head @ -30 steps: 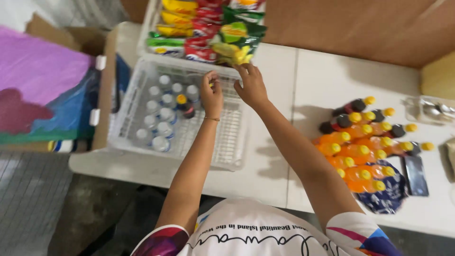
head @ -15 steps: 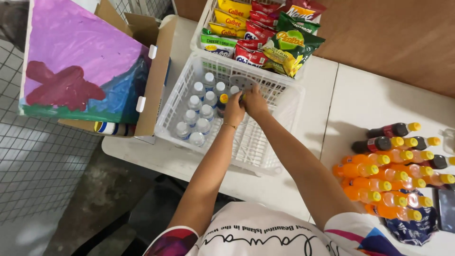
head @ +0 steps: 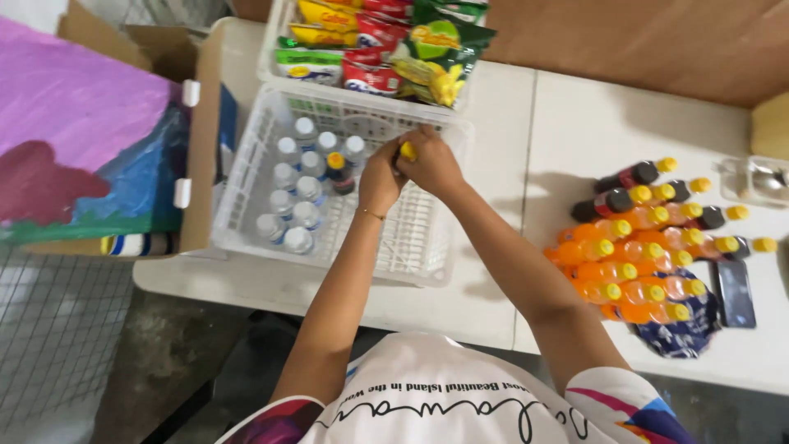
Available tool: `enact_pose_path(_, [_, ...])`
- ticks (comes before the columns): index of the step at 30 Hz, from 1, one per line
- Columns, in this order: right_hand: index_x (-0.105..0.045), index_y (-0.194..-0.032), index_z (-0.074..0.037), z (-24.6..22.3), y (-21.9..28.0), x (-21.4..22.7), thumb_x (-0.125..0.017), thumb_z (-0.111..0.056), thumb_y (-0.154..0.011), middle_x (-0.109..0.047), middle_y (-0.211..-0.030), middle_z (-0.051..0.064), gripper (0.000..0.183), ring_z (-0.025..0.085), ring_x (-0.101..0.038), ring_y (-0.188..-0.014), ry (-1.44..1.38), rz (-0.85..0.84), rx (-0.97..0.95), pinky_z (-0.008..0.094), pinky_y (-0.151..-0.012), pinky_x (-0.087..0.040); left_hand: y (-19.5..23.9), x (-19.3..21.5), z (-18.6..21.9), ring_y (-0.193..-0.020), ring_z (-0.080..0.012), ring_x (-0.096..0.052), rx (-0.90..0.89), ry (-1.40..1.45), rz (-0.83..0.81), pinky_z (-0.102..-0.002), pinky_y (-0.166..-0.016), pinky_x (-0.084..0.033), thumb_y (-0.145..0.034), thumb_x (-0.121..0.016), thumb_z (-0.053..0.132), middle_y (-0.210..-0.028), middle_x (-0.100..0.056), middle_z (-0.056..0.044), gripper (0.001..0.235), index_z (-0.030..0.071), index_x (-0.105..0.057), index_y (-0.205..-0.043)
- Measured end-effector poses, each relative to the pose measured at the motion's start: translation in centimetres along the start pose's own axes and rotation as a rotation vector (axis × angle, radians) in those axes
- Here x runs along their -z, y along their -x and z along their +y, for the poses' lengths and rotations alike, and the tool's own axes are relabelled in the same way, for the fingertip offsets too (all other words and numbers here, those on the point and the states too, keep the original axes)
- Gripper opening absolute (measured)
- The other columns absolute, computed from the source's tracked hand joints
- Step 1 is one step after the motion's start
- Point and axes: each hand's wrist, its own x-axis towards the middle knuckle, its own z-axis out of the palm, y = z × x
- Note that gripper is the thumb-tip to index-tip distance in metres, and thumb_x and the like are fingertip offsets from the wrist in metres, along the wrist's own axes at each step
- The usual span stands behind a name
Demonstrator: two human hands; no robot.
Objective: Arranging and organizing small beverage bottles from crates onto a table.
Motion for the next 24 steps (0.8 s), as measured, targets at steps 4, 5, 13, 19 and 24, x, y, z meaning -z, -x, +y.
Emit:
enact_pose_path(4, [-0.07,-0.115,-0.018,-2.2,2.5,9.9,-0.084,-0.027,-0.076,-0.061,-0.112,0.012,0.042,0.045,-0.071,-0.093,-0.006,0.116,0.019,0.051,-0.076,-0.062,-0.5,1.8,11.0,-0.113,-0.0404,-0.067,-0.012,-0.012,-0.04,-0.051,-0.099,-0.054,-0.078,-0.081,0.015,-0.119,-0.073,-0.017,0.057,0.008,-0.064,-0.133])
enact_pose_path(5, [-0.068,-0.116,-0.018,-3.1,3.2,12.6,-0.082,-0.02,-0.078,-0.06,-0.109,0.009,0.04,0.041,-0.071,-0.091,-0.033,0.23,0.075,0.048,-0.075,-0.062,-0.8,2.0,13.7,-0.108,-0.0406,-0.068,-0.122,0.024,0.007,-0.049,-0.096,-0.055,-0.081,-0.08,0.015,-0.112,-0.074,-0.016,0.049,0.009,-0.067,-0.127])
enact_pose_path(13, [-0.064,-0.111,-0.008,0.6,9.2,26.1,-0.076,0.002,-0.077,-0.063,-0.104,0.006,0.037,0.022,-0.062,-0.078,-0.013,0.438,0.137,0.032,-0.068,-0.052,-1.5,-6.7,24.9,-0.081,-0.0222,-0.071,-0.272,0.256,-0.085,-0.032,-0.072,-0.055,-0.073,-0.072,-0.007,-0.1,-0.078,-0.007,0.048,0.006,-0.067,-0.119])
enact_pose_path(19, [-0.063,-0.114,-0.017,14.3,14.1,25.9,-0.079,-0.014,-0.08,-0.062,-0.103,0.013,0.038,0.046,-0.07,-0.088,0.068,0.226,-0.072,0.053,-0.076,-0.06,0.1,-21.3,21.9,-0.105,-0.045,-0.068,-0.031,0.277,-0.356,-0.042,-0.085,-0.065,-0.077,-0.081,0.014,-0.11,-0.073,-0.02,0.052,0.009,-0.065,-0.126])
enact_pose_path(24, [-0.057,-0.118,-0.018,24.0,18.1,23.5,-0.078,-0.025,-0.083,-0.062,-0.116,0.017,0.041,0.049,-0.069,-0.1,0.06,-0.035,-0.319,0.058,-0.088,-0.058,2.8,-33.4,18.0,-0.108,-0.0371,-0.071,0.123,0.185,-0.539,-0.043,-0.087,-0.065,-0.079,-0.079,0.012,-0.112,-0.073,-0.017,0.048,0.011,-0.065,-0.125])
